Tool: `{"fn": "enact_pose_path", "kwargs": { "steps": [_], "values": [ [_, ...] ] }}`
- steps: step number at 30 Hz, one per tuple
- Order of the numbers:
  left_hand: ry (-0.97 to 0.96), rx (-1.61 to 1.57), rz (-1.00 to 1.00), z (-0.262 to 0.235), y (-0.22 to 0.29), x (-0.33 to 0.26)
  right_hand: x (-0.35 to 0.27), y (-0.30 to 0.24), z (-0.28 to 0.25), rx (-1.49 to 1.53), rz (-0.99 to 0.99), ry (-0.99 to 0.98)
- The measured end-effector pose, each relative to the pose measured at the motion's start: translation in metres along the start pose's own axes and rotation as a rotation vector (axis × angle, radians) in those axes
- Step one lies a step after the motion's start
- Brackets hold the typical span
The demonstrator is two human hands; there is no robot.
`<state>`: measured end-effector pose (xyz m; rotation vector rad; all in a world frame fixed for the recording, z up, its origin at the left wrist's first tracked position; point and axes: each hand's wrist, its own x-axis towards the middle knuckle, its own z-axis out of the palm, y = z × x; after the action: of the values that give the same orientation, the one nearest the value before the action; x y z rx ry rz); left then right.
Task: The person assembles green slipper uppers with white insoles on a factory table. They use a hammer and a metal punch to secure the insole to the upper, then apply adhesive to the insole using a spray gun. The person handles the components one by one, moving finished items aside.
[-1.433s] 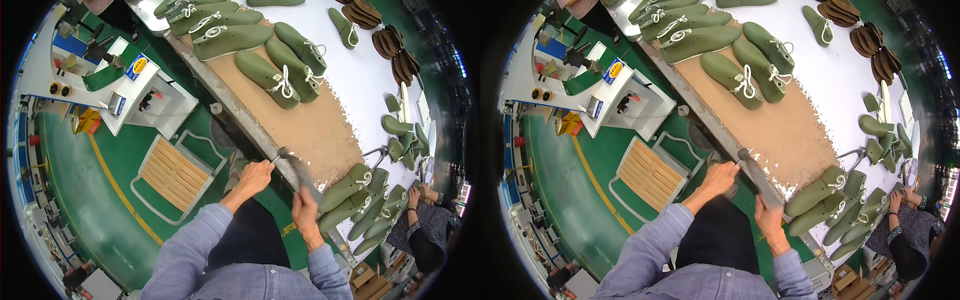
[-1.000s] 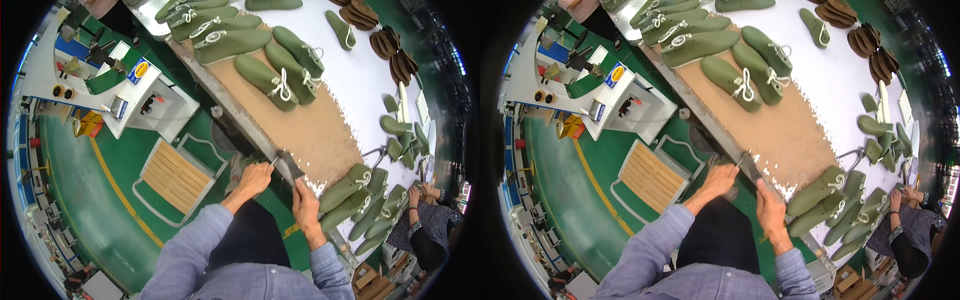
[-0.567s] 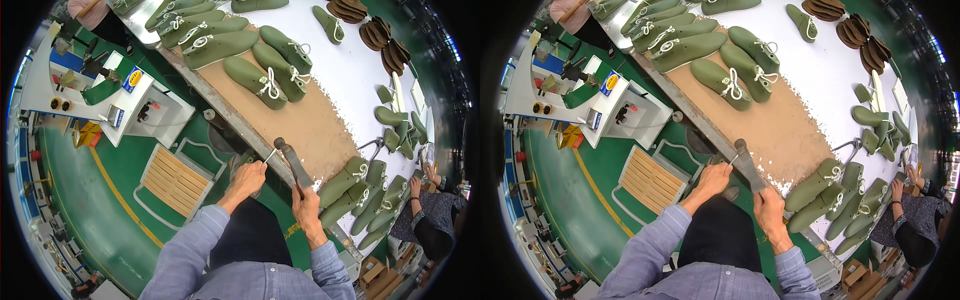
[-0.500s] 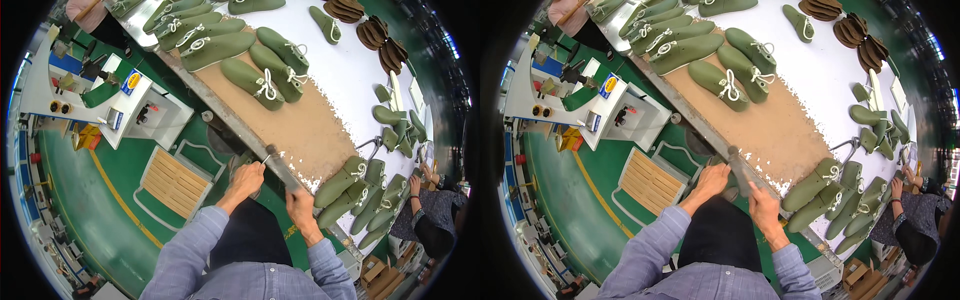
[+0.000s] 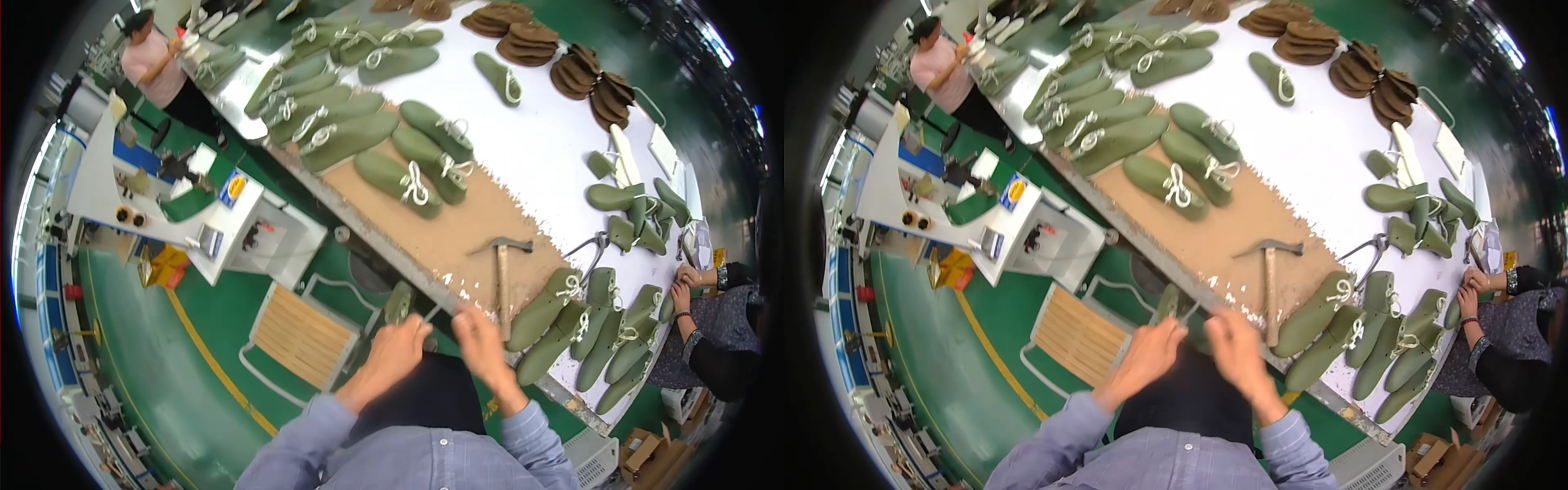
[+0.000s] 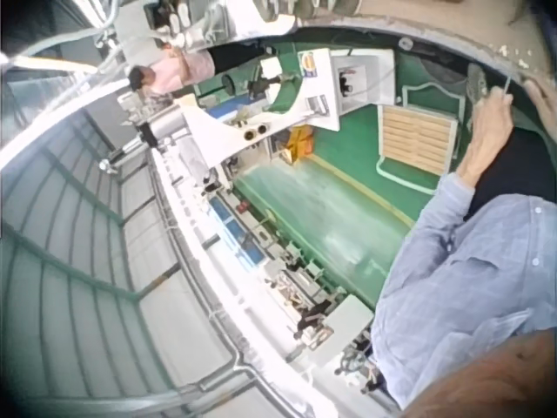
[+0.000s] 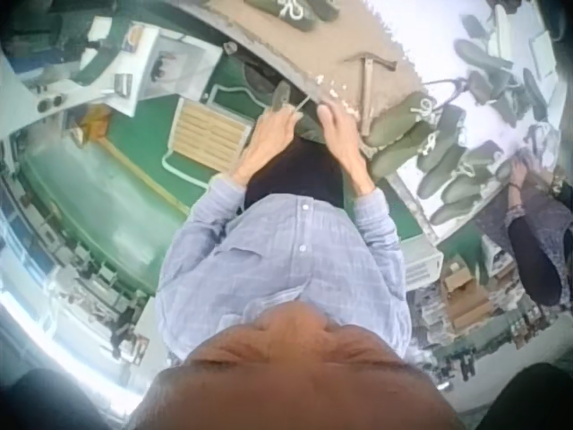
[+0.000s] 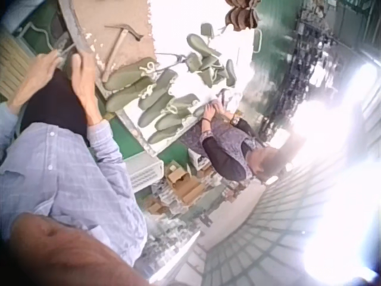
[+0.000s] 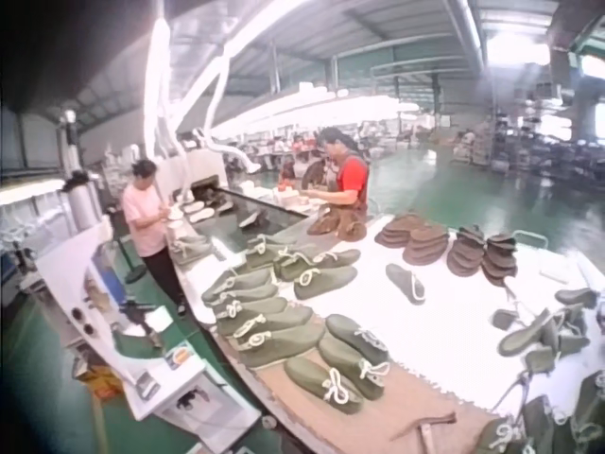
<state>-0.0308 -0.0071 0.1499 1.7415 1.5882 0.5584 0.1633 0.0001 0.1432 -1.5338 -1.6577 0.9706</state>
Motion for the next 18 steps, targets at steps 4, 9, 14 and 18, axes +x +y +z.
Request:
{"fn": "enact_pose_path", "kwargs": {
  "steps": [4,9,14,18],
  "values": [
    [0.111,-0.101,0.232,-0.07,0.078,0.001,0.025,-0.096,-0.013,0.264,-0.242,-0.099],
    [0.084,-0.273,0.518,-0.116,0.132,0.053,0.084,-0.184,-0.091,0.152,-0.605,0.122],
    [-0.255,-0.102,0.82,-0.069,0.098,0.122,0.12,-0.209,-0.146,0.549,-0.394,0.572],
    [-0.162,-0.061,1.078,-0.012,0.099,0.217,0.148,-0.23,-0.178,0.812,-0.395,0.577]
  ]
}}
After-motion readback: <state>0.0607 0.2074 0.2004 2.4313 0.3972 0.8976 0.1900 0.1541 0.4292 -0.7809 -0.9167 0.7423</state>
